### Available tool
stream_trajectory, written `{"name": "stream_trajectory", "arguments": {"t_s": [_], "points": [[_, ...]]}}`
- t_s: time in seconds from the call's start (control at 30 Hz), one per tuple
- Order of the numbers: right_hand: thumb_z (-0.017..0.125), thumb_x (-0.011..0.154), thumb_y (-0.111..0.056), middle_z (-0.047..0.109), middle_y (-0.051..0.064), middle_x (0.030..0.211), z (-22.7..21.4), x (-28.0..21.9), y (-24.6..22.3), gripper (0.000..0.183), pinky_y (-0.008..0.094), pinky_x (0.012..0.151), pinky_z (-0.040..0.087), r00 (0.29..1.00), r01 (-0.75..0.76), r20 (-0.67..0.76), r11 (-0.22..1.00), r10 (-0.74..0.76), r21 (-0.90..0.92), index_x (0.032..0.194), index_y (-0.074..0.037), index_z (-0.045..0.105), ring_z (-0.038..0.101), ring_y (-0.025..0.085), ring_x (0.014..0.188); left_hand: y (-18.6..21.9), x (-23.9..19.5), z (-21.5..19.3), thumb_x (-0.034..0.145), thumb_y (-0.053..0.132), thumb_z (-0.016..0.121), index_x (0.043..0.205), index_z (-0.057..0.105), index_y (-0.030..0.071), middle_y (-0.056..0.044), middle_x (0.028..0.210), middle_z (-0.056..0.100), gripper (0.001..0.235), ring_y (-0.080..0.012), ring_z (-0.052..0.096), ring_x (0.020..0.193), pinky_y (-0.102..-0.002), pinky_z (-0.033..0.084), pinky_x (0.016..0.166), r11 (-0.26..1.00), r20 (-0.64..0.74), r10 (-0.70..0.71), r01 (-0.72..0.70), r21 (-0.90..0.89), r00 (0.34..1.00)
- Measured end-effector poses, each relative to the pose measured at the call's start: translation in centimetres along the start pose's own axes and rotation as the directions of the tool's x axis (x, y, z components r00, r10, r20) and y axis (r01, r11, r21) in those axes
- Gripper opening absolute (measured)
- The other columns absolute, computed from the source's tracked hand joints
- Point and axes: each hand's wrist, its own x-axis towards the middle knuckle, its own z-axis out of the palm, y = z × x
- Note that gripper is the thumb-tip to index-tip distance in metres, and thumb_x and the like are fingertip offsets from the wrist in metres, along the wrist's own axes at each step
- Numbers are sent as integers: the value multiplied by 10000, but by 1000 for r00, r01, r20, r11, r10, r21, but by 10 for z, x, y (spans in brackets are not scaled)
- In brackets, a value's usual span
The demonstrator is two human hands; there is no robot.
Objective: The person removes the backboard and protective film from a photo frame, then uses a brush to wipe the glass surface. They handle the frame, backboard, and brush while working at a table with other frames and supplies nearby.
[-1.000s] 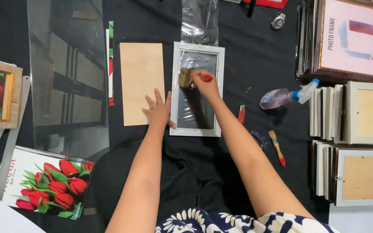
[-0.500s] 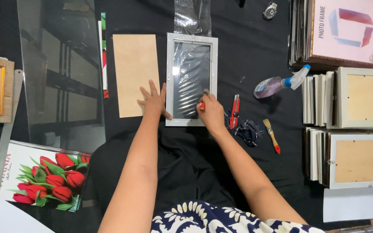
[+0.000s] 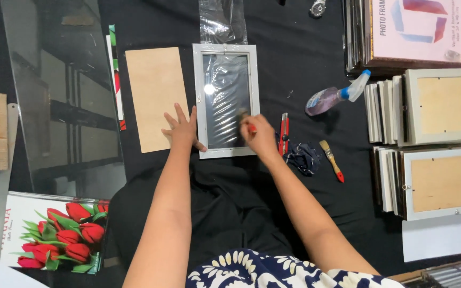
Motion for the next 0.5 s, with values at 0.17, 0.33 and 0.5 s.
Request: {"name": "stream_trajectory", "arguments": {"t_s": [0.17,0.33,0.5], "points": [[722,871,-241,710,109,935,26,11,9,103,465,905,557,989,-11,136,909,-51,417,961,-206,756,702,392,992,-3,8,4,467,422,1061,1653,-42,375,-174,1681,-252,1621,-570,-118,1507,-823,187,1108,1000,-9,-2,1,-21,1000],[638,943,-194,593,80,948,2,48,8,102,509,816,584,974,-20,-226,999,28,38,1038,-200,675,688,409,913,2,5,0,493,405,1059,1652,-61,371,-177,1675,-271,1612,-569,-135,1504,-821,194,1109,1000,13,-24,24,-15,1000],[742,881,-231,743,29,1016,57,56,-18,157,385,935,558,1000,-17,24,867,6,498,1038,-249,744,720,248,958,5,1,-4,510,397,1059,1651,-82,370,-169,1667,-298,1613,-562,-154,1504,-817,187,1113,999,34,-40,40,-9,999]]}}
